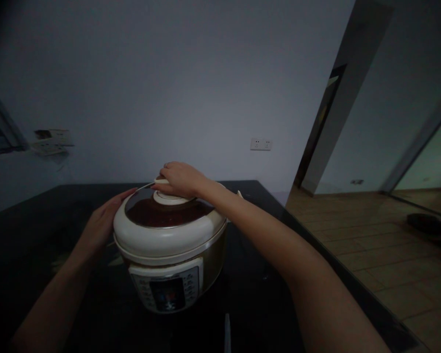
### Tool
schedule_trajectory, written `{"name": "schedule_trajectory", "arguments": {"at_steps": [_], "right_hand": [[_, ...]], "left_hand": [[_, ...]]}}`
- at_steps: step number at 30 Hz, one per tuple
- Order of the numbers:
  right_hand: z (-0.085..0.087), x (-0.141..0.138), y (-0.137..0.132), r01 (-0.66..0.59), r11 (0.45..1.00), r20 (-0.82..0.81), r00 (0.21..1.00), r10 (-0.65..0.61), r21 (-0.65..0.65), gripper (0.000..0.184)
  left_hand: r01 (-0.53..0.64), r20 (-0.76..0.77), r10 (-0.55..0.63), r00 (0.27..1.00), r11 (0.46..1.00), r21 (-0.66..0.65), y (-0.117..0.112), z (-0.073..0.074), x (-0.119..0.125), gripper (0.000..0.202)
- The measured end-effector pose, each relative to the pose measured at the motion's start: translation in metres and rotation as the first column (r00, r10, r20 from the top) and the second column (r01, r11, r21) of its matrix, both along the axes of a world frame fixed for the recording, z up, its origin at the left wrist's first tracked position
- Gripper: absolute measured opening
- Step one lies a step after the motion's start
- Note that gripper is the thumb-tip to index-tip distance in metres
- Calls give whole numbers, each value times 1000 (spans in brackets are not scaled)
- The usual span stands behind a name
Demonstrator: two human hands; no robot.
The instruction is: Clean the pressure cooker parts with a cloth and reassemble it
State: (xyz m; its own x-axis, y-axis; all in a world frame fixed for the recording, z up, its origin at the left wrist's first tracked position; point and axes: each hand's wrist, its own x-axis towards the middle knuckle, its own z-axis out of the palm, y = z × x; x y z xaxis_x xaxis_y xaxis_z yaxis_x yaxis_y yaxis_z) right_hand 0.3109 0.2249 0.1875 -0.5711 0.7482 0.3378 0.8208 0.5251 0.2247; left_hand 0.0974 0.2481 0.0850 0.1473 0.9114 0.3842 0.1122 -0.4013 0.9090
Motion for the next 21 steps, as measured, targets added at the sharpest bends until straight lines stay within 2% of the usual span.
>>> {"name": "schedule_trajectory", "arguments": {"at_steps": [8,17,21], "right_hand": [[2,0,-2,1,1000,-9,1000,-1,-21,49],[1,2,3,-22,998,-115,993,15,-65,47],[1,4,6,-104,988,-158,984,85,-115,45]], "left_hand": [[-23,-30,23,999,1000,-3,-6,5,2,59],[5,-8,-5,1000,1000,7,-3,1,0,64],[-12,-2,12,1000,1000,-12,-5,2,1,64]]}}
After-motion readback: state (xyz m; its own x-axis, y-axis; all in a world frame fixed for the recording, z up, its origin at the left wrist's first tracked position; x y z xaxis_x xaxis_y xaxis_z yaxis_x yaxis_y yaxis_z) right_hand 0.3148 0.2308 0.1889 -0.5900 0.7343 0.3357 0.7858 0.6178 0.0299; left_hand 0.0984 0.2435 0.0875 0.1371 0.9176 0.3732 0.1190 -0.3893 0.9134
